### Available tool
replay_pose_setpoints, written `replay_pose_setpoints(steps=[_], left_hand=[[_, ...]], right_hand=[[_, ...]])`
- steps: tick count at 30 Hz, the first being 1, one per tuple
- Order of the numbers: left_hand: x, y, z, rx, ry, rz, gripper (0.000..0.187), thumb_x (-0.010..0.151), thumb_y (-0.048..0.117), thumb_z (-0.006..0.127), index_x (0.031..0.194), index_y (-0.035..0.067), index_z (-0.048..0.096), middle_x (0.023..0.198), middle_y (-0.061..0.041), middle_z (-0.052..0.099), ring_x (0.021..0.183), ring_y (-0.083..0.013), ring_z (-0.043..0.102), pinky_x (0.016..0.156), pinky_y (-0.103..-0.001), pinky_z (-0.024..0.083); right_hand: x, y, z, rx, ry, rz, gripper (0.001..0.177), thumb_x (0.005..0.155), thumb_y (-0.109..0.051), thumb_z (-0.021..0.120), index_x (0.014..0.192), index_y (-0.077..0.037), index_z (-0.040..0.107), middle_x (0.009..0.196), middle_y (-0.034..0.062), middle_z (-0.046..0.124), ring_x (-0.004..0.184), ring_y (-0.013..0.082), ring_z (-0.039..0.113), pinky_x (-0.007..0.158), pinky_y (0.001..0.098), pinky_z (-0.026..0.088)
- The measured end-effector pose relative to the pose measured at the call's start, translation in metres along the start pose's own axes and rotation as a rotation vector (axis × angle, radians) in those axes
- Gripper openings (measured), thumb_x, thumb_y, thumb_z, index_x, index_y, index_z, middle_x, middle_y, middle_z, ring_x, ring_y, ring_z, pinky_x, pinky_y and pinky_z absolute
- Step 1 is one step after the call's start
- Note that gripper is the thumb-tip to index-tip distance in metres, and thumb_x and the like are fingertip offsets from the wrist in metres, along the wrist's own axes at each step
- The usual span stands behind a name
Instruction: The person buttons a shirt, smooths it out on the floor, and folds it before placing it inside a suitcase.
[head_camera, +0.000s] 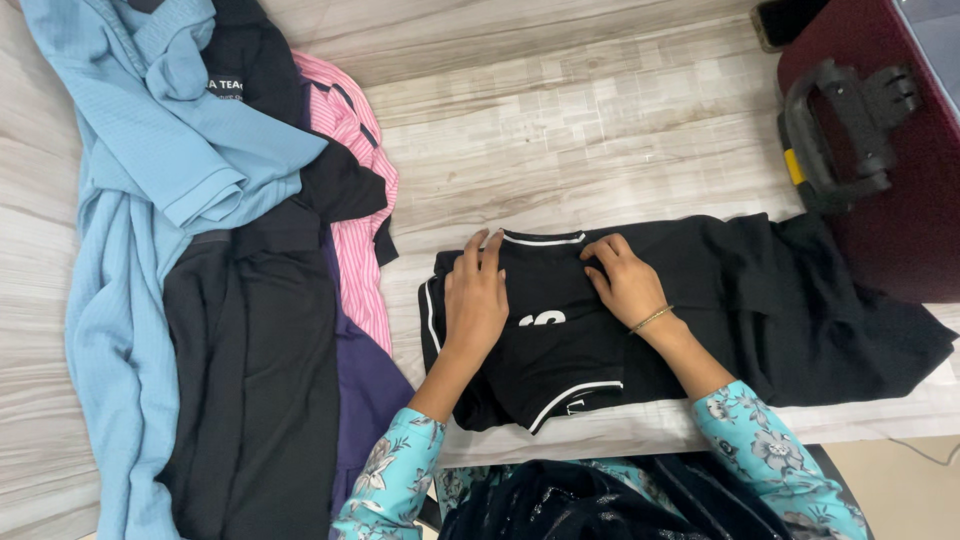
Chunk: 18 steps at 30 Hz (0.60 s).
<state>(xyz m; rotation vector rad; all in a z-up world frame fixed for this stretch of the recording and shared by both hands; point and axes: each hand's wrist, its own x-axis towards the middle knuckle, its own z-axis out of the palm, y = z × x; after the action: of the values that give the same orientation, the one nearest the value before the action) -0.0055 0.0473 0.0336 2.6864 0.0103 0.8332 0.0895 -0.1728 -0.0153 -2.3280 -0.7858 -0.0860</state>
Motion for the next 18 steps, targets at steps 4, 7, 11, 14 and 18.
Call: replay_pose_setpoints(steps=[4,7,11,14,18], left_hand=[[0.003,0.009,-0.017,-0.126,-0.141,-0.168,0.019,0.092,0.024,0.072,0.102,0.008,0.069,0.096,-0.005,0.065,0.079,-0.0258,0.067,0.067,-0.039,0.051],[-0.009,0.009,-0.026,-0.186,-0.51,-0.434,0.037,0.084,0.038,0.082,0.075,0.004,0.07,0.076,-0.006,0.067,0.066,-0.0234,0.065,0.059,-0.037,0.049],[-0.036,0.003,-0.028,-0.303,-0.521,-0.388,0.026,0.081,0.028,0.081,0.078,0.004,0.071,0.076,-0.005,0.066,0.065,-0.0213,0.066,0.059,-0.035,0.05],[-0.042,-0.012,-0.034,-0.531,-0.431,-0.442,0.017,0.086,0.02,0.077,0.086,0.003,0.072,0.079,-0.006,0.067,0.065,-0.0192,0.065,0.06,-0.032,0.05],[-0.043,-0.045,-0.067,-0.561,-0.19,-0.506,0.016,0.09,0.015,0.076,0.09,0.0,0.071,0.081,-0.006,0.068,0.068,-0.0133,0.064,0.063,-0.028,0.049]], right_hand=[[-0.004,0.001,0.001,0.004,0.003,-0.006,0.018,0.089,-0.009,0.071,0.107,-0.008,0.067,0.109,0.0071,0.063,0.073,0.0257,0.068,0.064,0.0366,0.056],[-0.005,0.001,0.003,-0.006,0.013,0.001,0.016,0.091,-0.009,0.071,0.106,-0.008,0.067,0.109,0.0064,0.063,0.072,0.0245,0.068,0.063,0.0361,0.056],[-0.006,0.001,0.005,-0.003,0.051,-0.025,0.014,0.091,-0.008,0.071,0.105,-0.008,0.068,0.109,0.0061,0.063,0.072,0.0243,0.067,0.063,0.0367,0.055],[-0.006,-0.001,0.004,-0.008,0.046,-0.008,0.015,0.09,-0.007,0.072,0.105,-0.009,0.069,0.108,0.0061,0.063,0.07,0.0242,0.066,0.062,0.0365,0.054],[-0.007,-0.002,0.003,-0.007,0.074,-0.041,0.016,0.09,-0.006,0.072,0.105,-0.009,0.068,0.108,0.0063,0.063,0.072,0.0251,0.066,0.062,0.0367,0.054]])
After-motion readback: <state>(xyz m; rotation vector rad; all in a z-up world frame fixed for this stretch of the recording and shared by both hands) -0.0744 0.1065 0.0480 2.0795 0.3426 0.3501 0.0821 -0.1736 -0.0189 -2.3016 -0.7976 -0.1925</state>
